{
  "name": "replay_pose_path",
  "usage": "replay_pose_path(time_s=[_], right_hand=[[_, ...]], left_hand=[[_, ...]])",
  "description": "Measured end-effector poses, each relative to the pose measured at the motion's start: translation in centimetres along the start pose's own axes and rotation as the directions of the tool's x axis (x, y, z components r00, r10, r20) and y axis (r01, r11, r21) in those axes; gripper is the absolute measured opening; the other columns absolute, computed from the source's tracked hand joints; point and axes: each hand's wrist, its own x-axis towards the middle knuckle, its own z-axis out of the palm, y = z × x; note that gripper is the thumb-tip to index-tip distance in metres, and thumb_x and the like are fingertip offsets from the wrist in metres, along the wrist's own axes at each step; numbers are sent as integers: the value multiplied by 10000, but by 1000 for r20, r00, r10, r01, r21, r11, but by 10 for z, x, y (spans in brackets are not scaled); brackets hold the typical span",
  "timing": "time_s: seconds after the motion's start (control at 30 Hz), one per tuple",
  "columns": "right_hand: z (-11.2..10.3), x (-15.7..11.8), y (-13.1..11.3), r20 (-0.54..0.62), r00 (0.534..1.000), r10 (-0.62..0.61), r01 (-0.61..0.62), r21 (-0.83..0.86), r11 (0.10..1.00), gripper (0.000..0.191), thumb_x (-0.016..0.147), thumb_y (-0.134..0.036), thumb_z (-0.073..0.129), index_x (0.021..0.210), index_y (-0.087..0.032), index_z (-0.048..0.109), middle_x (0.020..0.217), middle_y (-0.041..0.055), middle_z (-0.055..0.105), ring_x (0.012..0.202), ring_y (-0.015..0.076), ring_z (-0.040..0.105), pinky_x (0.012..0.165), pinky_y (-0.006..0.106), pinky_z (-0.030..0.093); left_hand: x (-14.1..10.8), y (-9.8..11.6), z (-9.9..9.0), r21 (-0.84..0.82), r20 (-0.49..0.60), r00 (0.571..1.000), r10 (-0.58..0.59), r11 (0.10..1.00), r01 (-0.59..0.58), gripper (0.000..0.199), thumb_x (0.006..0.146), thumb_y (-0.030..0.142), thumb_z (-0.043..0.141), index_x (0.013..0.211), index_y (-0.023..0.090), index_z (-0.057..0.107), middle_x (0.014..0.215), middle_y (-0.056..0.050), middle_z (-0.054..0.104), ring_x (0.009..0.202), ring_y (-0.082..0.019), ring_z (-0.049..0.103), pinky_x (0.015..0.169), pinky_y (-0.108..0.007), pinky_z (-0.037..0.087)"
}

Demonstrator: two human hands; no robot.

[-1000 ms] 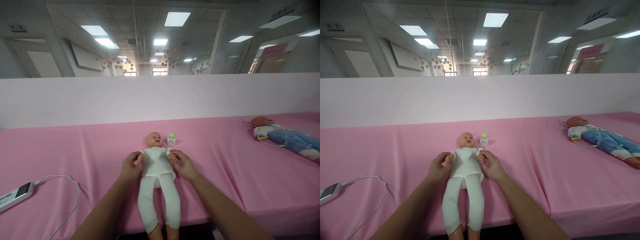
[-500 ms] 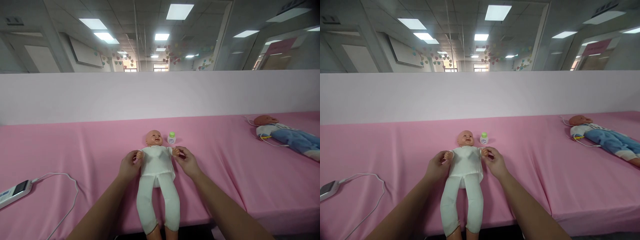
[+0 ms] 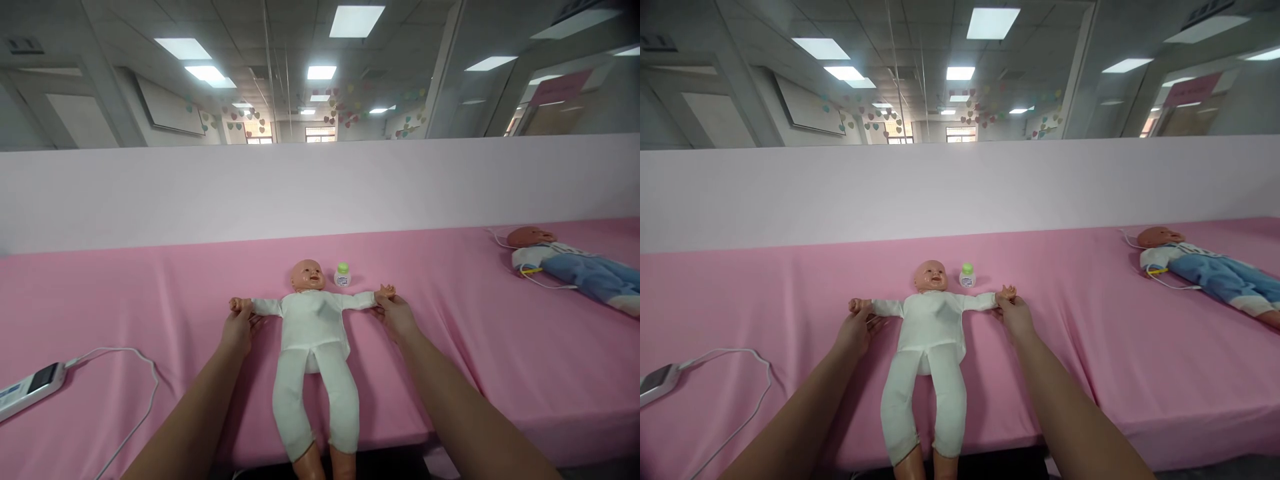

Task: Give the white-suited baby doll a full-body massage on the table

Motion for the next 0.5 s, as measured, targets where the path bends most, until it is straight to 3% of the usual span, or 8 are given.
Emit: replay_pose_path(time_s=[0.13, 0.27, 0.37, 0.5], right_hand=[[6, -12, -2, 8, 985, -174, 174, -106, 979, 402, 774, -415, 828, 1074, -223, 644, 1135, 101, 752, 991, 272, 759, 886, 428, 666], [22, -40, -6, 96, 904, -416, 422, -335, 842, 472, 811, -435, 782, 1217, -252, 627, 1193, 89, 733, 1031, 263, 732, 921, 441, 633], [36, -65, -6, 307, 792, -528, 611, -391, 689, 370, 864, -366, 712, 1218, -272, 659, 1170, 65, 734, 1008, 244, 718, 900, 421, 631], [47, -85, -2, 594, 564, -573, 825, -427, 370, 355, 895, -222, 636, 1239, -299, 683, 1231, 65, 708, 1125, 258, 675, 1003, 456, 585]], left_hand=[[-13, 0, 4, 80, 68, 989, 130, 988, -136, 208, 875, 332, 747, 980, 198, 628, 988, -64, 716, 868, -178, 736, 803, -313, 625], [-33, 4, 10, 295, 152, 941, 302, 895, -335, 207, 814, 335, 788, 937, 221, 668, 957, -49, 721, 909, -209, 711, 849, -330, 599], [-52, 6, 16, 424, 236, 900, 366, 794, -435, 210, 762, 259, 817, 950, 247, 726, 957, -49, 746, 929, -248, 703, 866, -339, 576], [-70, 2, 24, 425, 427, 810, 402, 702, -572, 310, 667, 179, 866, 947, 284, 787, 1093, -59, 745, 1131, -308, 656, 1037, -379, 516]])
